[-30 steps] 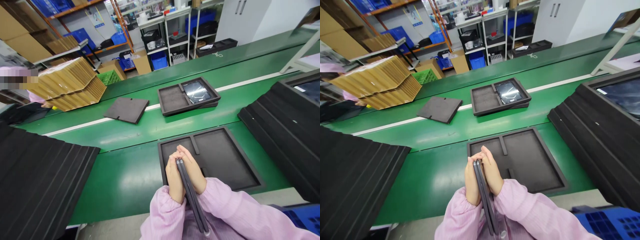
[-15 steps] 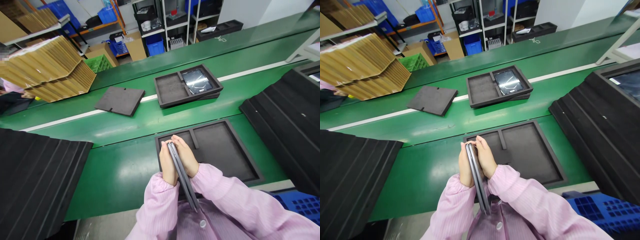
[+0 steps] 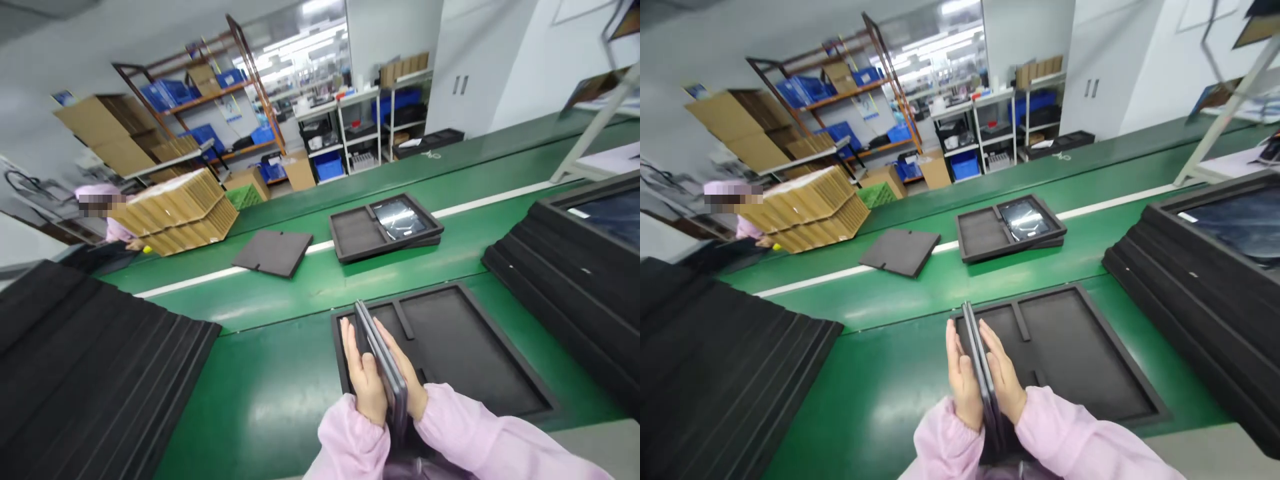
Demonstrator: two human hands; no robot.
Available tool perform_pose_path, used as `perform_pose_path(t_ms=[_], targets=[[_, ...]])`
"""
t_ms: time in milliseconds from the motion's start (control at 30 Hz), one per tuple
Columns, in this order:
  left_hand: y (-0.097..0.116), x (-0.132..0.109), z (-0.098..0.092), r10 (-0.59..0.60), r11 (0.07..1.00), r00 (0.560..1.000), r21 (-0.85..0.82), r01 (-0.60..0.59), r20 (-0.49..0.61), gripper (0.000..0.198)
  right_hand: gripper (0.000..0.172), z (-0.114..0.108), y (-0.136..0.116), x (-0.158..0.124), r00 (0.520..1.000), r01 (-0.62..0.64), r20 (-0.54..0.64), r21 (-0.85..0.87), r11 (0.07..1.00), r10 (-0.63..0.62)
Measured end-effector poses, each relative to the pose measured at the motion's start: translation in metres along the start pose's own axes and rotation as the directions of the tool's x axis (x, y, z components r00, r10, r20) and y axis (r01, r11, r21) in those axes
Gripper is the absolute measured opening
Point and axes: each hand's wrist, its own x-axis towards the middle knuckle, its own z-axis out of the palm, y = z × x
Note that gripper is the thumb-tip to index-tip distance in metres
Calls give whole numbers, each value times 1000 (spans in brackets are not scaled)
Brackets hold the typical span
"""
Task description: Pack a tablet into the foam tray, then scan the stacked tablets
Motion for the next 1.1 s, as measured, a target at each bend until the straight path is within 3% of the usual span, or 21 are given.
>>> perform_pose_path(t_ms=[100,233,367,700,933,1100], targets=[[56,26,3,103,990,992,-106,-94,77,53,48,9,-56,35,999,48,-2,115,992,-48],[131,43,12,30,952,997,-306,-8,67,44,49,14,-131,70,994,-37,113,276,961,6],[166,45,17,-121,910,992,-394,128,42,47,57,17,-167,79,994,-106,64,331,938,90],[171,22,11,-217,921,976,-327,210,17,68,49,9,-175,55,995,-97,63,307,947,82],[171,19,13,-181,930,983,-323,174,7,55,52,10,-175,51,984,-178,43,367,913,174],[172,20,16,-285,858,957,-431,280,53,41,53,12,-177,49,956,-277,43,454,847,290]])
